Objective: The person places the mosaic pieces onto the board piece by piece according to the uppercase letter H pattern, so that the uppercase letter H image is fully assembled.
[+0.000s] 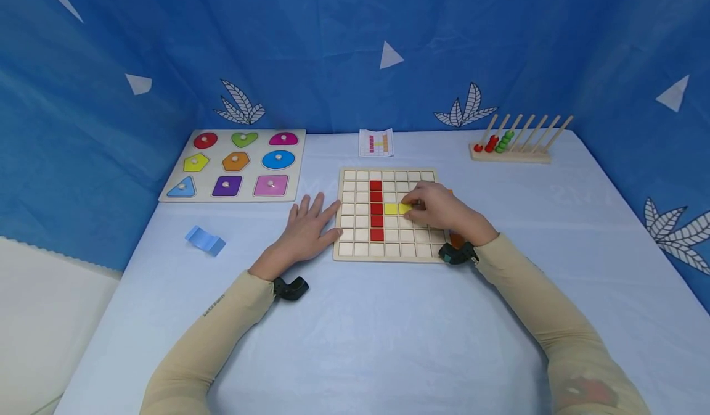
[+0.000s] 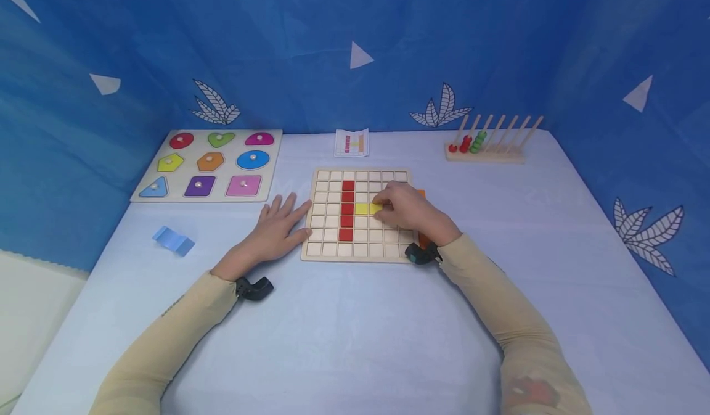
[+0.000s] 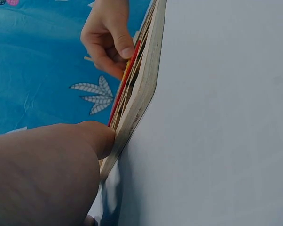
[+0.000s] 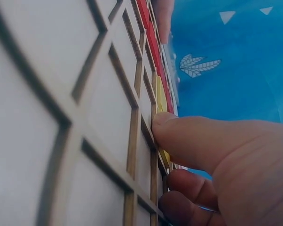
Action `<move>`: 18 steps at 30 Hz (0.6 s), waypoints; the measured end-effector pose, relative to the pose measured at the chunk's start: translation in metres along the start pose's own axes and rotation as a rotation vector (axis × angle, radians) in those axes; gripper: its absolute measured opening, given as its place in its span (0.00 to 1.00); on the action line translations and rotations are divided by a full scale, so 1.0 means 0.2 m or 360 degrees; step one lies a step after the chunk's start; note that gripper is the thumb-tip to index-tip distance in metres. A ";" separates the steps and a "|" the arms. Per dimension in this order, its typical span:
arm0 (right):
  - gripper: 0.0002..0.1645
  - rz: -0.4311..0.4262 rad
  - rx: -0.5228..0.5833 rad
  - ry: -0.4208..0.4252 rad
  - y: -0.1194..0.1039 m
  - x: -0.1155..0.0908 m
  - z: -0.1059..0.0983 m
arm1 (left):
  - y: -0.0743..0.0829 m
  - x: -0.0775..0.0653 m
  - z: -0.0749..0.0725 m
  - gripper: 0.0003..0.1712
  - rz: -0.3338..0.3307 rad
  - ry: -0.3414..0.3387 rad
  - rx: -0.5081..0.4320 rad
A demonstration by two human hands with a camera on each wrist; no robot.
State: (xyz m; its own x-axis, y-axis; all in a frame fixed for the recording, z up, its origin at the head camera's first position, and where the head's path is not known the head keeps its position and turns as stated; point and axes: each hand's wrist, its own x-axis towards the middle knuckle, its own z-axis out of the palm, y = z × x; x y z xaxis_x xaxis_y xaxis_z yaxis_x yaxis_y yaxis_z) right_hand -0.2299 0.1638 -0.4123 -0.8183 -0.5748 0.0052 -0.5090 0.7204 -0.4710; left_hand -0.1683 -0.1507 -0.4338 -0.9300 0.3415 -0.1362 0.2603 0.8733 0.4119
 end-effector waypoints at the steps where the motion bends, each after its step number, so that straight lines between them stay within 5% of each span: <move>1: 0.18 -0.0003 0.0000 0.0001 0.00 0.00 0.00 | 0.00 0.00 0.00 0.40 0.0000 0.0000 0.0004; 18: 0.16 -0.0014 0.0032 0.0007 0.01 0.00 0.00 | 0.00 0.01 0.00 0.40 0.0005 0.0005 0.0006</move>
State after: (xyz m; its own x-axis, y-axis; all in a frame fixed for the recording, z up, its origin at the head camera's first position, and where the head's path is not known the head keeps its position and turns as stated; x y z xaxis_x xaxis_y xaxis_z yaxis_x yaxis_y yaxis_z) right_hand -0.2317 0.1652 -0.4130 -0.8151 -0.5791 0.0132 -0.5106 0.7076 -0.4885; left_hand -0.1701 -0.1509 -0.4343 -0.9299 0.3433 -0.1318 0.2644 0.8733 0.4092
